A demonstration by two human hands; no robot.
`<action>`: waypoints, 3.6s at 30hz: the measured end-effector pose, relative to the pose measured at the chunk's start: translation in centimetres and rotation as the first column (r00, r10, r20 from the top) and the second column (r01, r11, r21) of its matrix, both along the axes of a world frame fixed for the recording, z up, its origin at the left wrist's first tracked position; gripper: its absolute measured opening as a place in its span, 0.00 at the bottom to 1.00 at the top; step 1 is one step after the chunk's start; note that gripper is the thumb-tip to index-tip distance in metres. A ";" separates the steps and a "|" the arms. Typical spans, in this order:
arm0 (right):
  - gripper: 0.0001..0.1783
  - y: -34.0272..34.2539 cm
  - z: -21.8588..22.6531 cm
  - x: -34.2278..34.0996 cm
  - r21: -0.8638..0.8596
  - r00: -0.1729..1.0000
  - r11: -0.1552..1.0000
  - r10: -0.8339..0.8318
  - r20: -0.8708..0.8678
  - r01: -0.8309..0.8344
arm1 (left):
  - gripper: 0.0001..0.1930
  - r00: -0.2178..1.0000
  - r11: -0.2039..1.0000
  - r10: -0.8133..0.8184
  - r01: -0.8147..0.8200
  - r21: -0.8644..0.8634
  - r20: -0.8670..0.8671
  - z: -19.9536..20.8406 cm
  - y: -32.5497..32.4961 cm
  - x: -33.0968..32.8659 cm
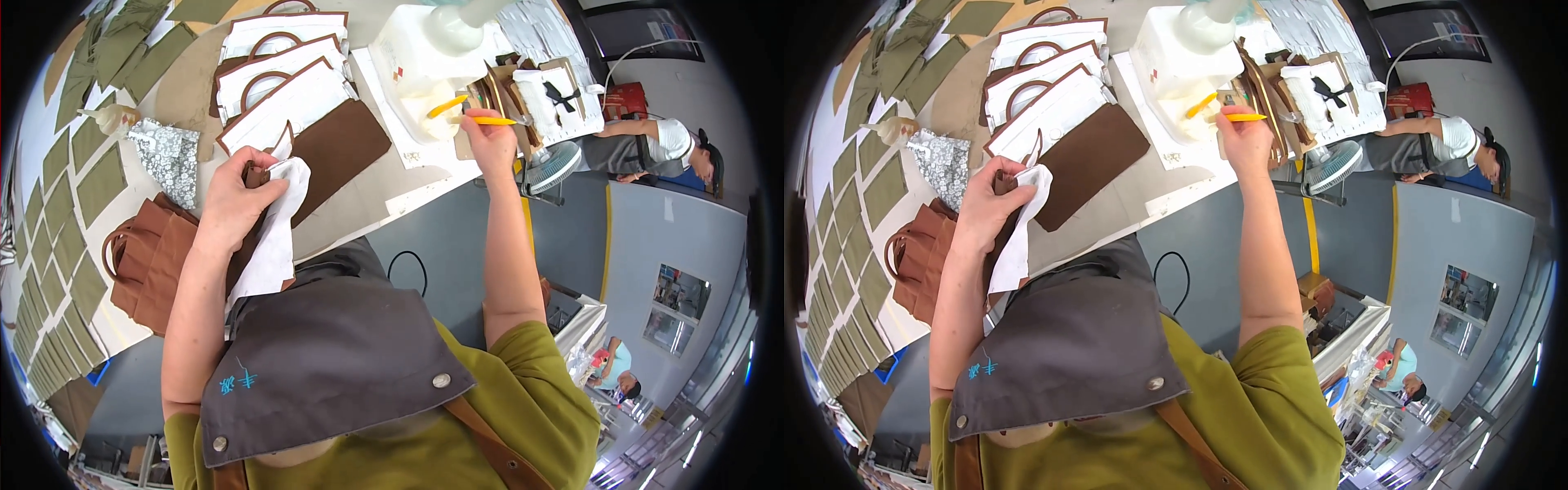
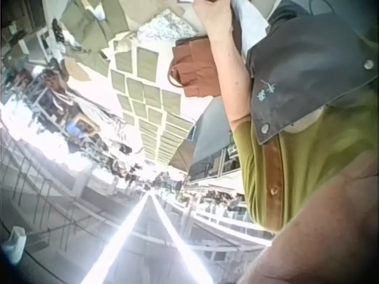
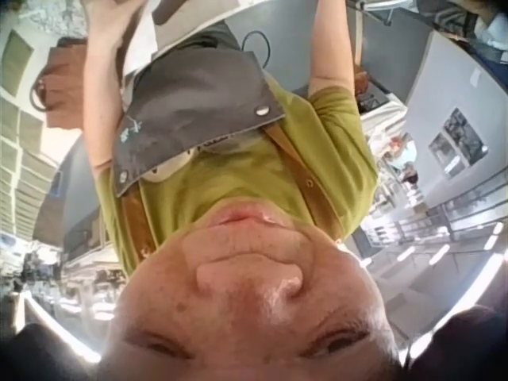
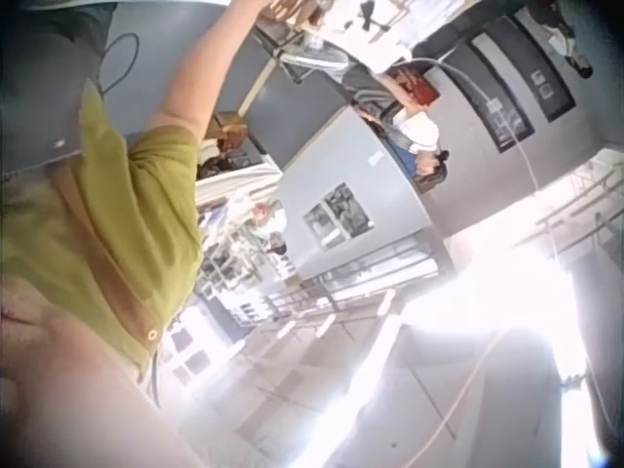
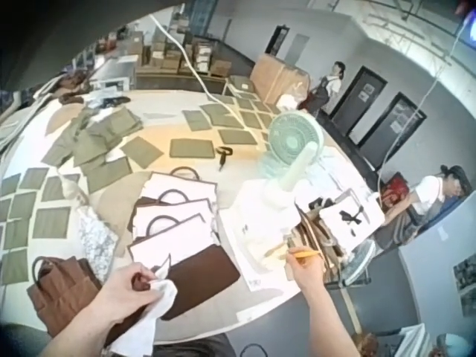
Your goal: Applying adhesive to leather components and assembling them into bags.
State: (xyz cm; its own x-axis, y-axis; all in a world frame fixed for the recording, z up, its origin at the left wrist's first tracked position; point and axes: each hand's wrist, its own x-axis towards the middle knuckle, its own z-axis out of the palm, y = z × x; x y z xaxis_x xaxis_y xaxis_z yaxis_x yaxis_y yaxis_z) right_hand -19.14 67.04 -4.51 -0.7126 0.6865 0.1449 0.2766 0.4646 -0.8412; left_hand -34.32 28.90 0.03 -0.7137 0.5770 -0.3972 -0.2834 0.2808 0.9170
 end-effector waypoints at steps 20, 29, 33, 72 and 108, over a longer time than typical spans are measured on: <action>0.12 -2.1 -0.1 -0.3 -0.243 0.890 0.933 -0.333 -0.313 0.263 | 0.13 0.993 0.999 -0.044 0.043 -0.014 -0.113 -0.1 0.2 0.4; 0.10 -5.6 7.0 3.8 -0.514 0.922 0.850 -0.283 -0.263 0.114 | 0.20 0.976 0.975 -0.196 0.183 -0.128 -0.093 1.0 0.1 -0.6; 0.05 -10.2 12.9 1.0 -0.578 0.889 0.734 0.077 -0.451 -0.356 | 0.20 0.973 0.966 -0.219 0.206 -0.159 -0.074 2.1 0.4 -0.5; 0.07 -21.5 12.5 -6.1 0.087 0.751 0.747 0.646 0.137 -0.659 | 0.21 0.913 0.914 -0.386 0.359 -0.189 -0.131 1.3 2.4 -1.2; 0.48 -29.2 2.8 -4.5 0.317 0.560 0.505 0.822 0.108 -0.803 | 0.13 0.392 0.068 0.506 -0.906 0.418 0.768 -5.1 -13.8 -1.0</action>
State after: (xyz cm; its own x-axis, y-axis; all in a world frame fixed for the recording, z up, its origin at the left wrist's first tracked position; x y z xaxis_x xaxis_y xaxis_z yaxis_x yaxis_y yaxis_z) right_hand -23.62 37.80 -1.75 -0.9199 -0.2772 0.2773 -0.3916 0.6840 -0.6155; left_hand -35.30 15.07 -5.07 -0.8658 0.0196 -0.4999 -0.2197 -0.9126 0.3448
